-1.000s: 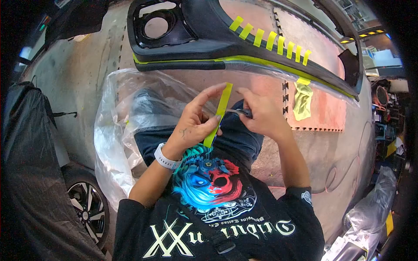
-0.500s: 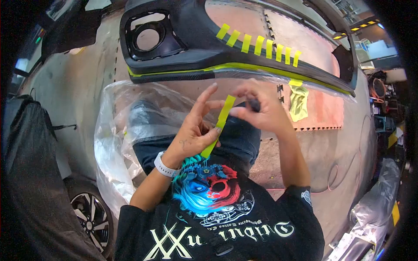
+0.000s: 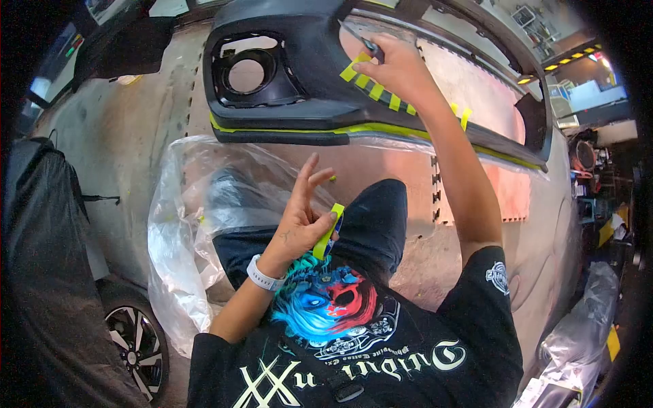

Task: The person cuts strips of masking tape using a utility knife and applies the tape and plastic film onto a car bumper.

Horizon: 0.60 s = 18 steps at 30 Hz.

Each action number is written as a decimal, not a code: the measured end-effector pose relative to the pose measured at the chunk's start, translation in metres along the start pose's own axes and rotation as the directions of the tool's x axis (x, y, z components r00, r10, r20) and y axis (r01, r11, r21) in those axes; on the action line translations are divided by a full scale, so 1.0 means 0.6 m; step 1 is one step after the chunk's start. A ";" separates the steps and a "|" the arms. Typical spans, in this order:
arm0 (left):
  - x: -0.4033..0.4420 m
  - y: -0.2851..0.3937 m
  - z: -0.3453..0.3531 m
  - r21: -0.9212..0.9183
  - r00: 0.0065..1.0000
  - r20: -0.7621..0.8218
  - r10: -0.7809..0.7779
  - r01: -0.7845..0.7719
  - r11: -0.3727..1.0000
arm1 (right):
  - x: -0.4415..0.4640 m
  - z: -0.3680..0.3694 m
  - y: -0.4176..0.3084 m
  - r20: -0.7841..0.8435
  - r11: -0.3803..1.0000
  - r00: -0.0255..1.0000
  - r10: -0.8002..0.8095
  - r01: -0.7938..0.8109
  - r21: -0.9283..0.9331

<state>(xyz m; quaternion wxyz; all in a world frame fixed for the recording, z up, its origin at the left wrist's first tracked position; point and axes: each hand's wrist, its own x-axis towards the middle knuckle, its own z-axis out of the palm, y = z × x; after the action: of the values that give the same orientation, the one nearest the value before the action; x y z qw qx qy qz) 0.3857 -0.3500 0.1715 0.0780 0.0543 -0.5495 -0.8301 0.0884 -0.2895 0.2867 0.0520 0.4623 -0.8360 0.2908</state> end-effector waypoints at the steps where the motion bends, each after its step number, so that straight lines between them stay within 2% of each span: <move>1: -0.003 0.001 -0.006 0.008 1.000 -0.005 0.014 -0.014 1.000 | 0.021 0.013 0.002 0.017 0.999 0.999 -0.032 0.032 -0.022; 2: -0.007 0.005 -0.013 0.005 1.000 -0.014 0.018 -0.018 1.000 | 0.037 0.018 0.006 0.088 0.974 0.996 -0.003 0.023 -0.227; 5: -0.018 0.007 -0.041 -0.043 0.998 -0.064 0.023 -0.026 0.999 | 0.062 0.047 0.037 0.139 0.958 0.988 -0.061 0.097 -0.270; 6: -0.020 0.009 -0.050 -0.051 0.997 -0.074 0.022 -0.026 0.998 | 0.066 0.035 0.017 0.255 0.965 0.963 0.084 -0.014 -0.263; 7: -0.021 0.011 -0.059 -0.066 0.996 -0.082 0.018 -0.024 0.998 | 0.068 0.039 0.017 0.266 0.965 0.960 0.082 -0.009 -0.264; 9: -0.021 0.012 -0.071 -0.088 0.996 -0.091 0.009 -0.017 0.996 | 0.062 0.044 0.020 0.193 0.886 0.978 0.076 0.023 -0.464; 10: -0.020 0.012 -0.074 -0.077 0.995 -0.100 0.014 -0.022 0.997 | 0.049 0.049 0.020 0.055 0.846 0.998 -0.029 0.054 -0.531; 11: -0.019 0.013 -0.075 -0.065 0.994 -0.106 0.020 -0.027 0.998 | 0.045 0.045 0.022 0.058 0.845 0.998 -0.022 0.049 -0.533; 13: -0.019 0.022 -0.068 -0.072 0.994 -0.108 0.026 -0.034 0.997 | 0.043 0.022 0.006 -0.129 0.893 0.992 -0.012 -0.047 -0.448; 14: -0.019 0.022 -0.064 -0.104 0.987 -0.148 0.068 -0.084 0.991 | 0.029 0.013 -0.003 -0.234 0.882 0.964 -0.125 0.000 -0.471; 15: -0.018 0.021 -0.060 -0.134 0.976 -0.187 0.108 -0.134 0.982 | 0.003 0.004 -0.017 -0.236 0.880 0.965 -0.119 -0.008 -0.475; 16: -0.015 0.021 -0.057 -0.137 0.978 -0.177 0.106 -0.131 0.982 | -0.030 -0.006 -0.036 -0.186 0.953 0.982 0.023 -0.077 -0.291; 17: -0.012 0.022 -0.053 -0.172 0.957 -0.238 0.164 -0.208 0.963 | -0.065 -0.013 -0.057 -0.113 0.981 0.982 0.153 -0.164 -0.100; 18: -0.009 0.022 -0.049 -0.202 0.929 -0.301 0.214 -0.281 0.938 | -0.118 0.002 -0.069 -0.009 0.978 0.986 0.168 -0.166 0.122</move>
<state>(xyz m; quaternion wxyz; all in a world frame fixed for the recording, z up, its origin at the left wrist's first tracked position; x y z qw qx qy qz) 0.3973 -0.3808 0.1723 0.2641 0.0887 -0.4305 -0.8585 0.1619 -0.2541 0.2784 0.0072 0.3899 -0.8522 0.3488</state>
